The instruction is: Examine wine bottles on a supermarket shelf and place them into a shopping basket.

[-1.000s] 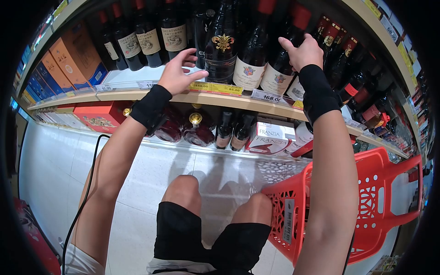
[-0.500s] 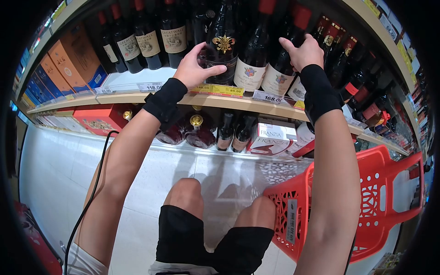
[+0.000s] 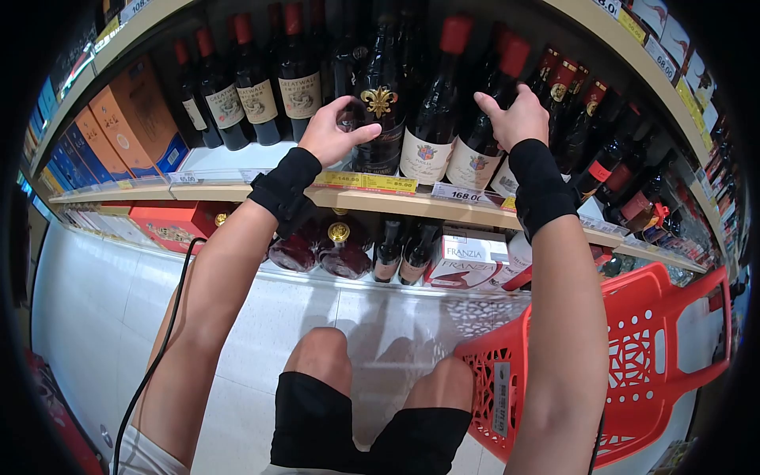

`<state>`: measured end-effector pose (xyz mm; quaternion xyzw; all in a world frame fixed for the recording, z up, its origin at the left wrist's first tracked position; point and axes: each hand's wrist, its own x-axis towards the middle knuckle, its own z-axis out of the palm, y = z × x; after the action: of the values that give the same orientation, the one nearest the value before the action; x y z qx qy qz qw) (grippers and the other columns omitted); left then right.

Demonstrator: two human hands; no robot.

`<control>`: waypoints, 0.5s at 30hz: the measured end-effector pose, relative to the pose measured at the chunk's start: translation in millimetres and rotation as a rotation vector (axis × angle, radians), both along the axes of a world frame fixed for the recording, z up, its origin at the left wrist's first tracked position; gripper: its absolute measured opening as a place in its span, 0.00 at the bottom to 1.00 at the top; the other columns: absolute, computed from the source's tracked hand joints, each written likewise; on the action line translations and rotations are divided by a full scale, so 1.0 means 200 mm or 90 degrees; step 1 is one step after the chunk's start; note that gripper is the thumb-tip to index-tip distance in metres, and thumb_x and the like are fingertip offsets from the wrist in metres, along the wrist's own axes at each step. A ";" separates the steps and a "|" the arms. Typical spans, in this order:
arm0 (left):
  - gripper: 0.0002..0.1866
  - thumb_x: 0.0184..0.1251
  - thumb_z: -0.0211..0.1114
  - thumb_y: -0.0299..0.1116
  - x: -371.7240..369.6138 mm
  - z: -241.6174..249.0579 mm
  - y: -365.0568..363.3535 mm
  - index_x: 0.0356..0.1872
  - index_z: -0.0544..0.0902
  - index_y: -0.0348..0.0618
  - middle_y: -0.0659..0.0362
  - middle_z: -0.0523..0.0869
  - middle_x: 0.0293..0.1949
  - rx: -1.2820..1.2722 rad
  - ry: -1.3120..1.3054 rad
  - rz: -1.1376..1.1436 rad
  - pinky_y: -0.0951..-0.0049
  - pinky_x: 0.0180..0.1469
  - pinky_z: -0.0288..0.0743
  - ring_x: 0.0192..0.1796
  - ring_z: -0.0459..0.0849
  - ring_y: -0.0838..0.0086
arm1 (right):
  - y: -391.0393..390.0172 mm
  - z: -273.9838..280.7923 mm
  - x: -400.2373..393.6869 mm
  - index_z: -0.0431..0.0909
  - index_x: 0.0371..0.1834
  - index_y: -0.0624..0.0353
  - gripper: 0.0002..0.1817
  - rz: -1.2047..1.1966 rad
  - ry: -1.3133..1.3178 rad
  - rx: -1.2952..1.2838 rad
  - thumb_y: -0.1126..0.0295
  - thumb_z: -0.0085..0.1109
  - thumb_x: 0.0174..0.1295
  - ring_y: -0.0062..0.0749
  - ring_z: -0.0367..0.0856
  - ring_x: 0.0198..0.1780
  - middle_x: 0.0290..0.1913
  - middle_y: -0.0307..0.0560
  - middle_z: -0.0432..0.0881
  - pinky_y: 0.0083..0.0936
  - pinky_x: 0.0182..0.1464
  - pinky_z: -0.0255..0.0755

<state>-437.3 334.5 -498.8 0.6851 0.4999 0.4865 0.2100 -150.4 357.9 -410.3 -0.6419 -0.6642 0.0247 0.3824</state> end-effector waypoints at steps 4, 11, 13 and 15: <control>0.41 0.54 0.79 0.45 -0.01 -0.03 0.00 0.64 0.72 0.30 0.46 0.84 0.55 0.018 -0.003 0.010 0.67 0.60 0.78 0.57 0.84 0.64 | 0.01 0.00 0.01 0.63 0.71 0.72 0.49 0.005 0.008 -0.012 0.45 0.71 0.57 0.32 0.86 0.24 0.26 0.52 0.85 0.29 0.34 0.81; 0.39 0.53 0.79 0.45 0.00 -0.06 0.00 0.62 0.75 0.34 0.46 0.84 0.54 0.043 -0.035 0.013 0.65 0.59 0.78 0.55 0.85 0.61 | 0.01 0.00 0.02 0.63 0.72 0.71 0.49 0.011 0.009 -0.017 0.45 0.70 0.57 0.32 0.85 0.23 0.23 0.51 0.84 0.29 0.33 0.81; 0.39 0.53 0.79 0.45 0.00 -0.06 0.01 0.62 0.75 0.34 0.46 0.84 0.54 0.039 -0.042 0.004 0.65 0.59 0.78 0.55 0.85 0.61 | 0.01 0.00 0.02 0.63 0.72 0.71 0.49 0.014 0.011 -0.021 0.45 0.70 0.57 0.32 0.85 0.23 0.23 0.51 0.84 0.29 0.33 0.81; 0.39 0.54 0.79 0.46 -0.01 -0.06 0.01 0.64 0.74 0.35 0.46 0.83 0.57 0.009 -0.051 -0.009 0.64 0.63 0.76 0.60 0.82 0.59 | 0.00 0.01 0.02 0.62 0.73 0.69 0.49 0.028 0.032 -0.030 0.46 0.71 0.57 0.33 0.85 0.23 0.24 0.51 0.85 0.30 0.32 0.82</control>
<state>-438.8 337.1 -510.1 0.6700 0.4828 0.5158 0.2281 -145.4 358.4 -408.6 -0.6353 -0.6675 0.0652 0.3830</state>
